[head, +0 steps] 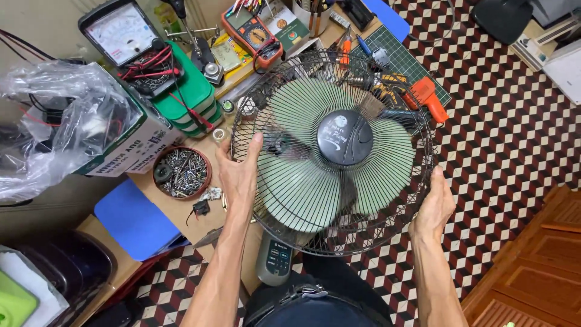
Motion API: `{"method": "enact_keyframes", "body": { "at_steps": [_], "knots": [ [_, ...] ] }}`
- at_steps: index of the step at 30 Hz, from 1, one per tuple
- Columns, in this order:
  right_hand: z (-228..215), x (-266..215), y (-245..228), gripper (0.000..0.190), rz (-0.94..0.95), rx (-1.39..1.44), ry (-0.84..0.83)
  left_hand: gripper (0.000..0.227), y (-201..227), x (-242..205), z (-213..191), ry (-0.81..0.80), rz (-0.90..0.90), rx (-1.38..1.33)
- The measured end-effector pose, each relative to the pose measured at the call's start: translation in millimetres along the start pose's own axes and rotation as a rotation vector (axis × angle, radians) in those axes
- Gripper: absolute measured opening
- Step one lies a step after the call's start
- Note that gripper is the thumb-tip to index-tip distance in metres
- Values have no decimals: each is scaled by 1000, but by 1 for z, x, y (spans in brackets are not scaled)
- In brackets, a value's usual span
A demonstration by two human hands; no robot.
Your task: Assembling and testing an electric fan on a workbench in a workshop.
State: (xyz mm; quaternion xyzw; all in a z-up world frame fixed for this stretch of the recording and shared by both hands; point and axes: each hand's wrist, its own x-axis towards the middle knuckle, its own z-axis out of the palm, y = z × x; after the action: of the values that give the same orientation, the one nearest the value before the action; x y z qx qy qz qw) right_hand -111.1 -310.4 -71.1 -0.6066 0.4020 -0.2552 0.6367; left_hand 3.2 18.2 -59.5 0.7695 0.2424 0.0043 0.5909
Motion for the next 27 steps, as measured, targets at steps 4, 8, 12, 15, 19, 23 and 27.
{"method": "enact_keyframes", "body": {
  "at_steps": [4,8,12,15,19,23,27],
  "knots": [
    [2,12,-1,48,21,-14,-55,101,-7,-8,-1,20,15,49],
    [3,11,-2,42,6,-3,-137,99,-9,-15,-3,26,-32,-8],
    [7,17,3,36,-26,44,-143,102,-13,-11,-5,9,47,-62],
    [6,21,5,35,-57,37,-132,100,-11,-11,-5,-8,55,-81],
    [8,18,0,38,-45,75,-134,97,-14,-11,-4,-20,96,-117],
    [5,21,2,40,-77,53,-140,96,-11,-12,-4,-36,95,-133],
    [5,23,3,39,-83,60,-182,91,-8,-19,-10,-18,75,-16]
  ]
}}
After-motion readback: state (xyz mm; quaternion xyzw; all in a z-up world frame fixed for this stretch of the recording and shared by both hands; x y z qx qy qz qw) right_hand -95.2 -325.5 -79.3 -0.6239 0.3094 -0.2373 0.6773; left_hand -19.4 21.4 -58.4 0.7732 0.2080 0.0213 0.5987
